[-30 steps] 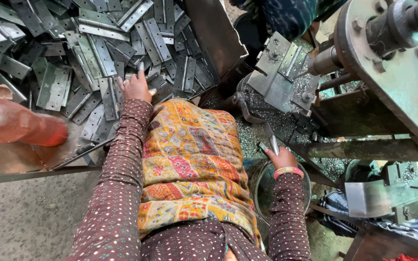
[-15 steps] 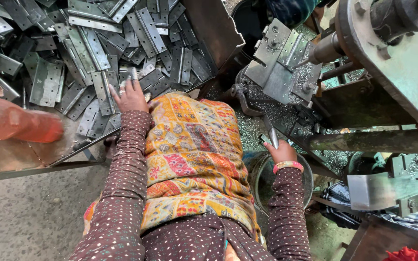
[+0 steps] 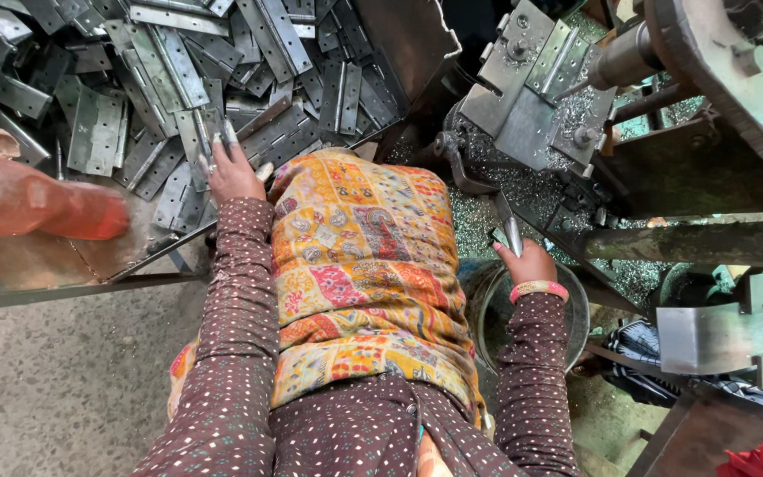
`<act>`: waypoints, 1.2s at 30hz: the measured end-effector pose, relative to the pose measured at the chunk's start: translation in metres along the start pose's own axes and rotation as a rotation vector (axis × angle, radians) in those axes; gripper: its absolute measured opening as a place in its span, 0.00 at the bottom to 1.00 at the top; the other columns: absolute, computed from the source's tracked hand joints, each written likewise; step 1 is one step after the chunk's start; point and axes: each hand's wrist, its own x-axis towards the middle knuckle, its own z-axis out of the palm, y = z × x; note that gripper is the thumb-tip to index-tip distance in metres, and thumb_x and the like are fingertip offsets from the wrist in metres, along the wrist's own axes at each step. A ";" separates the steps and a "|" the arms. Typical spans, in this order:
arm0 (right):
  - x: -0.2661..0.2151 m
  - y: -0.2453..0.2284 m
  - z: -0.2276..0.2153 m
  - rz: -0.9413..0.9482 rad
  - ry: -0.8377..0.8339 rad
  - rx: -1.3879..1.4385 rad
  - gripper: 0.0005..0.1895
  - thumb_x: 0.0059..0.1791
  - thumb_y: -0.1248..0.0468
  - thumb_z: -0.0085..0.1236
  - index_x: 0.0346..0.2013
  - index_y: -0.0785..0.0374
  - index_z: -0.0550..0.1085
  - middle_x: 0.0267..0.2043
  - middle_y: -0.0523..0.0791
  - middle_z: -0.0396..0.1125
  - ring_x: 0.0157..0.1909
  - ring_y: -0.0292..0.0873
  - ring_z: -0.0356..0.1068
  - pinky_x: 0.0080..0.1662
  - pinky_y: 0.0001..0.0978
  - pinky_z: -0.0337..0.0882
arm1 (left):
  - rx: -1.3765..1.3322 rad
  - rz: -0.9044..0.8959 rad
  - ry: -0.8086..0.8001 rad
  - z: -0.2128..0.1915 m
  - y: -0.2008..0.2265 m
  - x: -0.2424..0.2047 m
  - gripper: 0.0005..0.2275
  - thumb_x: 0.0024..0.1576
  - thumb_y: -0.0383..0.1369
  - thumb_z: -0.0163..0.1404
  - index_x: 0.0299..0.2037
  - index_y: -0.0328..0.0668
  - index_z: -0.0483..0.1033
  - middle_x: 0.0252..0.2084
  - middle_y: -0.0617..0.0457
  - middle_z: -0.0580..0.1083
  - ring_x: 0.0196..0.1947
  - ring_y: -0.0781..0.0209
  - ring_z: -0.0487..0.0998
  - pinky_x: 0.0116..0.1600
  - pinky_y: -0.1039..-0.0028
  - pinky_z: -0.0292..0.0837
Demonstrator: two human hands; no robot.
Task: The person operates a metalworking machine, repeatedly placing metal pieces into a mold and using a tool to assist the process. They handle the metal pieces with their hands, moving them between the machine and a nearby pile.
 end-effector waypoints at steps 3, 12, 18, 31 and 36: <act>-0.002 -0.001 0.000 0.008 -0.014 0.030 0.27 0.48 0.41 0.58 0.39 0.64 0.77 0.26 0.52 0.72 0.26 0.53 0.74 0.35 0.47 0.72 | -0.070 -0.015 0.001 0.006 0.002 0.011 0.31 0.48 0.23 0.61 0.65 0.39 0.68 0.62 0.37 0.64 0.52 0.38 0.74 0.56 0.54 0.70; 0.009 0.011 0.010 -0.042 0.035 -0.044 0.29 0.47 0.39 0.59 0.37 0.65 0.79 0.27 0.52 0.73 0.29 0.54 0.74 0.37 0.48 0.71 | -0.233 -0.179 -0.195 -0.027 0.002 0.045 0.41 0.42 0.30 0.70 0.68 0.40 0.61 0.56 0.34 0.60 0.50 0.32 0.73 0.55 0.54 0.71; 0.004 0.005 0.007 -0.013 0.017 -0.033 0.28 0.47 0.39 0.59 0.37 0.64 0.77 0.27 0.53 0.73 0.29 0.55 0.75 0.37 0.49 0.72 | -0.259 -0.188 -0.097 -0.024 0.013 0.036 0.38 0.46 0.24 0.66 0.68 0.38 0.61 0.58 0.34 0.61 0.53 0.34 0.73 0.58 0.57 0.72; 0.009 0.011 0.013 -0.015 0.022 -0.023 0.28 0.47 0.39 0.59 0.37 0.64 0.78 0.28 0.53 0.73 0.30 0.55 0.74 0.38 0.48 0.71 | -0.042 0.269 -0.202 -0.010 0.018 0.040 0.28 0.53 0.25 0.59 0.66 0.41 0.68 0.60 0.42 0.71 0.51 0.48 0.77 0.73 0.43 0.47; 0.006 0.009 0.012 -0.001 0.017 -0.007 0.28 0.47 0.40 0.59 0.38 0.63 0.78 0.29 0.52 0.73 0.31 0.55 0.75 0.39 0.48 0.71 | -0.091 0.244 -0.246 -0.015 0.022 0.069 0.39 0.38 0.30 0.70 0.64 0.44 0.68 0.48 0.36 0.70 0.51 0.34 0.73 0.64 0.51 0.60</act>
